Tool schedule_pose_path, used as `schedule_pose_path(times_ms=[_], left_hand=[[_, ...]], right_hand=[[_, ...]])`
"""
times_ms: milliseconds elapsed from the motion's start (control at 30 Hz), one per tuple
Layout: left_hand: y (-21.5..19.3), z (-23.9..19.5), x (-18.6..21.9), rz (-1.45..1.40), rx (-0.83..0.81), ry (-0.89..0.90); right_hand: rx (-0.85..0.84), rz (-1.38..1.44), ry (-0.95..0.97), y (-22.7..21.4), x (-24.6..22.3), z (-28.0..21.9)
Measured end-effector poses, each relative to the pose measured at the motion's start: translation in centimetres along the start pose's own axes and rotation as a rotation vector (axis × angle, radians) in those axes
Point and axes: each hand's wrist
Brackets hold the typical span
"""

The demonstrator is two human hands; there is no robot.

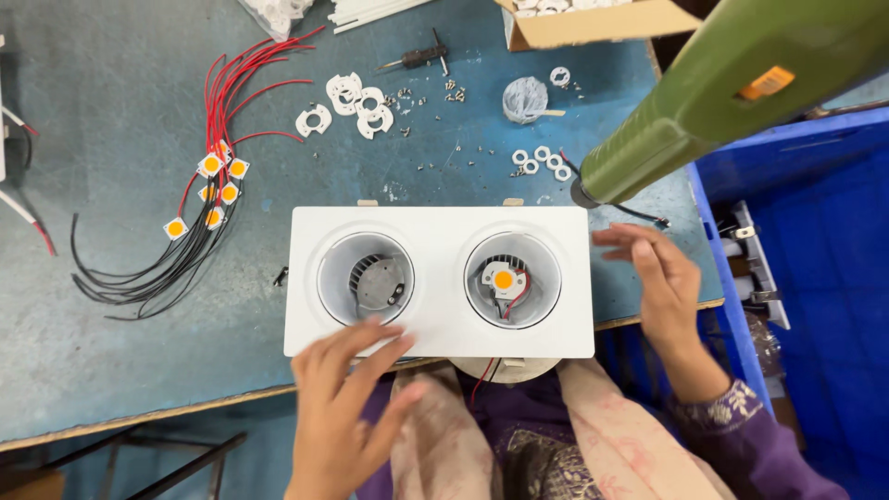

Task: The person assembles a light fixture by inserting wiring, placing a LED component into a housing, and using a power screwdriver to secure the internal components.

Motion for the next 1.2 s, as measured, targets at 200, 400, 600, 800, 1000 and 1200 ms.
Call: schedule_pose_path(times_ms=[200,400,600,800,1000,1200], left_hand=[[-1.7,-4.8,-2.3,0.083,0.137,-0.069],[-2.6,-6.4,-4.7,0.111,0.328,-0.045],[0.2,-10.0,-10.8,0.084,0.368,-0.014],[9.7,-11.2,-16.4,-0.343,0.776,-0.753],[11.0,-13.2,-19.6,0.152,0.277,-0.298],[10.6,-13.7,-20.2,0.202,0.211,-0.187]], right_hand=[[-0.006,-0.302,-0.399,0.7,-0.7,7.6],[-0.333,-0.464,-0.391,8.3,-3.8,14.8],[-0.665,-0.601,-0.579,17.8,-5.3,21.7],[-0.694,-0.883,-0.967,28.6,2.2,29.7],[-0.519,-1.125,-1.172,31.6,6.9,34.9],[-0.460,-1.112,-1.136,31.9,8.7,34.5]])
Point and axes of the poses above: each hand's wrist, its own z-axis towards the middle knuckle, its own y-axis out of the palm, x = y × z, and after that the axes turned 13 degrees about x, right-handed
